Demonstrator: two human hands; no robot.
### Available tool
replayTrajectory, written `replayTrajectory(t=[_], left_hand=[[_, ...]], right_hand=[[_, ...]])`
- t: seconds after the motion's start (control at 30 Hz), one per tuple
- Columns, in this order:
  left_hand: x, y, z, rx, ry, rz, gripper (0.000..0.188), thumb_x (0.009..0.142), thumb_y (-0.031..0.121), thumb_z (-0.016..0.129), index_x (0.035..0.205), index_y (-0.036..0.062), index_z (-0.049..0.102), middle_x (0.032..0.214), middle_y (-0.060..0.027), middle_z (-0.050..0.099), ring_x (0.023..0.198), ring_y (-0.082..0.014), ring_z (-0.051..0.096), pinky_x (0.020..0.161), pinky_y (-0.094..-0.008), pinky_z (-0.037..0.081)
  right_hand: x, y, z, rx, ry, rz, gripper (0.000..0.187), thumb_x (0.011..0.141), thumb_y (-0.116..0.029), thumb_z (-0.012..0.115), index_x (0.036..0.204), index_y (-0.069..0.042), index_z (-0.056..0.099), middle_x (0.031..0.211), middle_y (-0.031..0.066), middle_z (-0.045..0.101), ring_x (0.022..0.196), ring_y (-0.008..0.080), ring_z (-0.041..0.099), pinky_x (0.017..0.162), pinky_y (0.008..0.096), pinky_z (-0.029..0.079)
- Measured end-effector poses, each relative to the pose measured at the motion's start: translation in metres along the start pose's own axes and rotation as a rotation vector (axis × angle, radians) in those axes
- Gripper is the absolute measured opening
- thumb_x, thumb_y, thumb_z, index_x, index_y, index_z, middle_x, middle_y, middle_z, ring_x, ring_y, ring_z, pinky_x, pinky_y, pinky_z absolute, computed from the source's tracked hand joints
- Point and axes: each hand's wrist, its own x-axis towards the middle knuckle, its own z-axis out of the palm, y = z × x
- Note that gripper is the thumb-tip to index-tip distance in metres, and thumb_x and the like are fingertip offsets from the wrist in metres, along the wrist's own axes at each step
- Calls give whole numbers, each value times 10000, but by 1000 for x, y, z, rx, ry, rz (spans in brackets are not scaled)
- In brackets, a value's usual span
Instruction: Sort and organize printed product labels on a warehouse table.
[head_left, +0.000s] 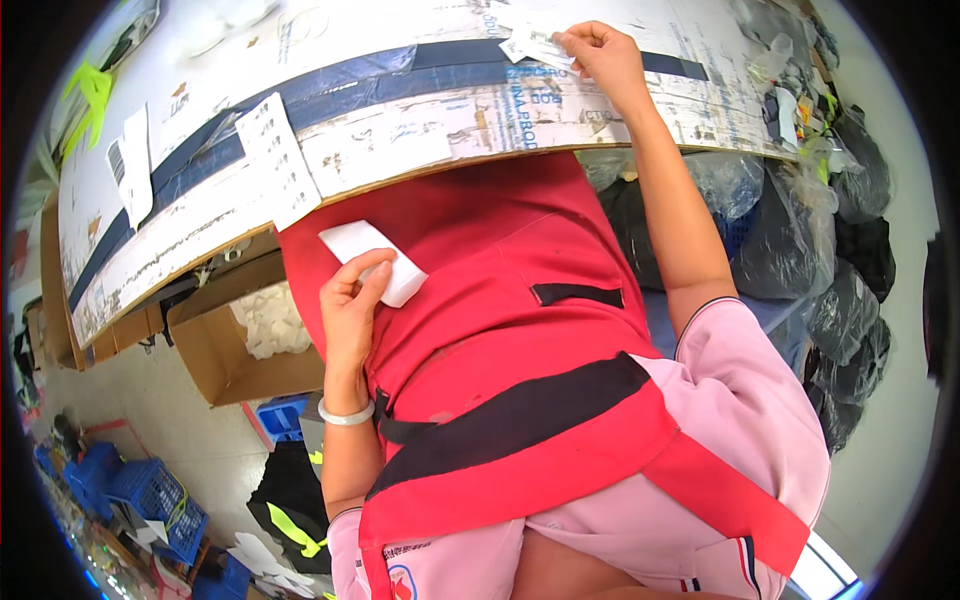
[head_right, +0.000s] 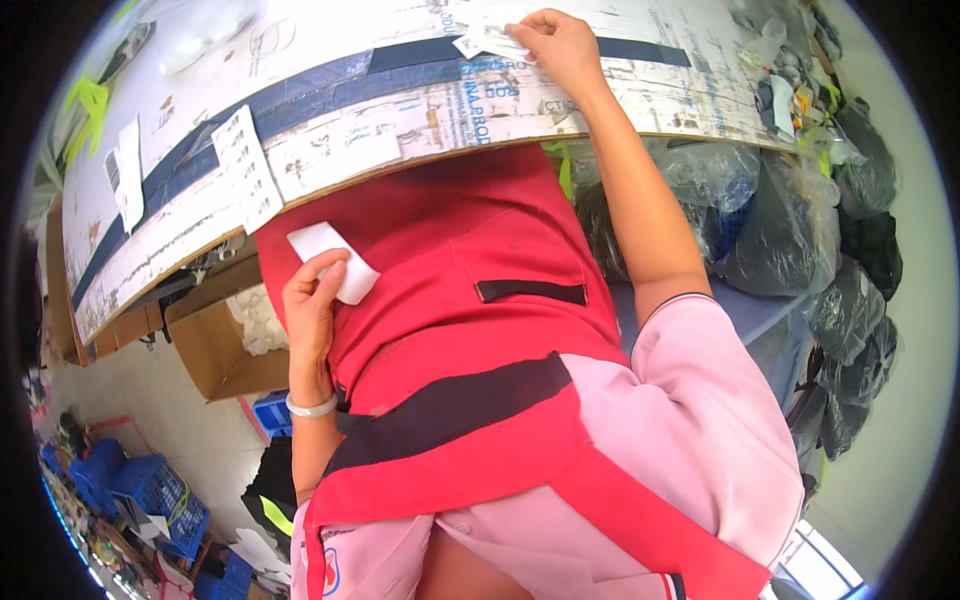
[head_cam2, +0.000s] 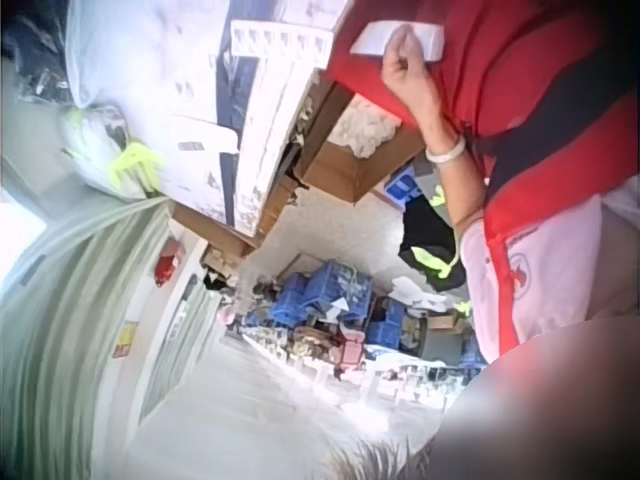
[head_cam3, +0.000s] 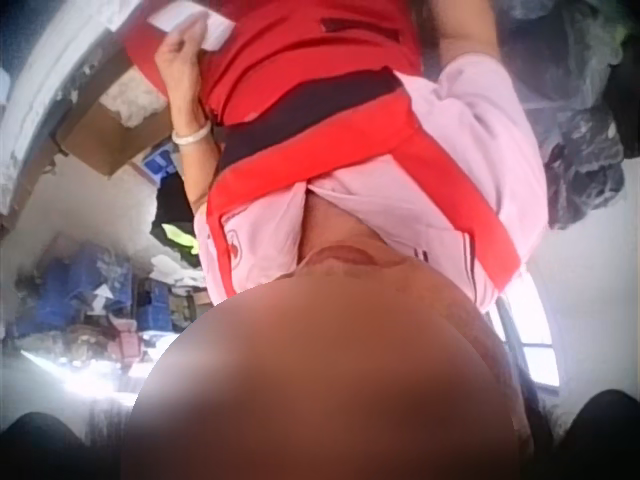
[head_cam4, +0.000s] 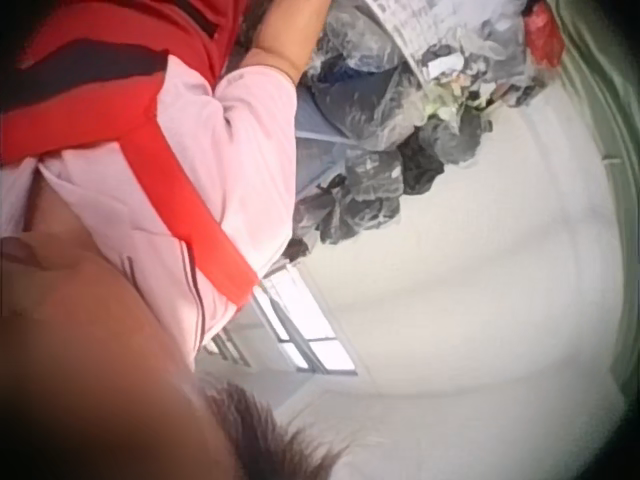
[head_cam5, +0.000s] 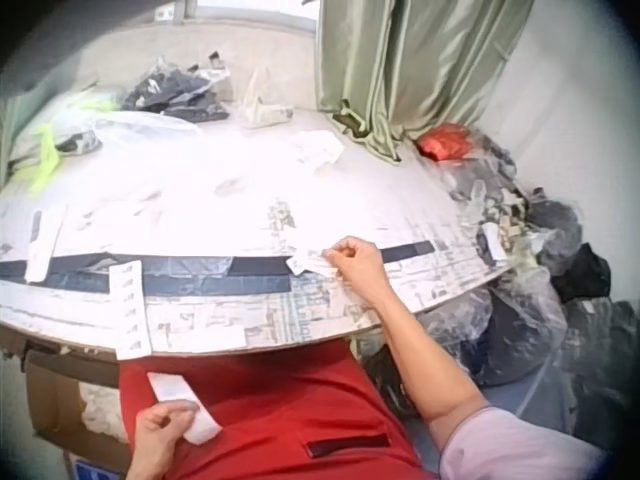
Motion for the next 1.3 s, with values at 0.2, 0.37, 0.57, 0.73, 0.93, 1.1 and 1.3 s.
replayTrajectory(t=[0.2, 0.37, 0.57, 0.73, 0.93, 1.1, 1.3], left_hand=[[-10, 6, -23, -263, 50, -35, 284, 882, 0, 595, 1165, -16, 600, 1044, -56, 642, 909, -101, 600, 796, -232, 483], [-21, -11, -95, -473, 214, -58, 370, 894, 42, 579, 1256, -12, 518, 1192, -135, 591, 1044, -212, 612, 903, -338, 516], [-19, -126, -234, -628, 529, -131, 406, 897, 111, 604, 1282, 32, 501, 1209, -107, 578, 1055, -243, 602, 853, -352, 541], [-28, -193, -297, 308, 899, -544, 707, 836, 332, 671, 1440, 175, 337, 1179, -128, 555, 950, -261, 558, 779, -407, 456], [10, -100, -222, 622, 725, 167, 289, 899, 221, 603, 935, -55, 682, 873, -126, 694, 810, -175, 618, 760, -286, 474], [26, 37, -82, 238, 568, 188, 244, 858, 236, 693, 781, 5, 671, 638, -3, 593, 533, -57, 524, 491, -193, 415], [48, 61, -56, 289, 418, 77, 213, 846, 199, 706, 798, -1, 651, 635, -26, 609, 500, -63, 535, 447, -195, 432]], right_hand=[[17, 43, -5, -403, 125, -30, 392, 730, -342, 770, 969, -59, 645, 700, 47, 629, 602, 119, 585, 586, 271, 482], [3, 33, -12, 211, 181, 153, 279, 849, -176, 695, 1072, -38, 598, 676, -18, 583, 536, 34, 496, 469, 169, 388], [-9, 26, -9, 392, 168, 143, 212, 890, -152, 647, 1055, -21, 617, 689, -14, 582, 555, 36, 504, 485, 175, 397], [-6, 0, 2, 272, 95, 5, 204, 905, -176, 624, 1042, -25, 639, 695, -17, 578, 567, 32, 491, 510, 174, 388], [-37, -56, 45, 199, -94, -124, 165, 899, -165, 627, 1023, -61, 657, 689, -35, 572, 600, 26, 499, 536, 174, 400], [-72, -102, 95, 116, -254, -288, 130, 894, -144, 626, 982, -53, 654, 695, -22, 585, 612, 47, 515, 555, 195, 418], [-93, -116, 120, 81, -408, -395, 120, 895, -136, 624, 946, -29, 631, 690, 36, 603, 591, 82, 526, 572, 224, 448]])
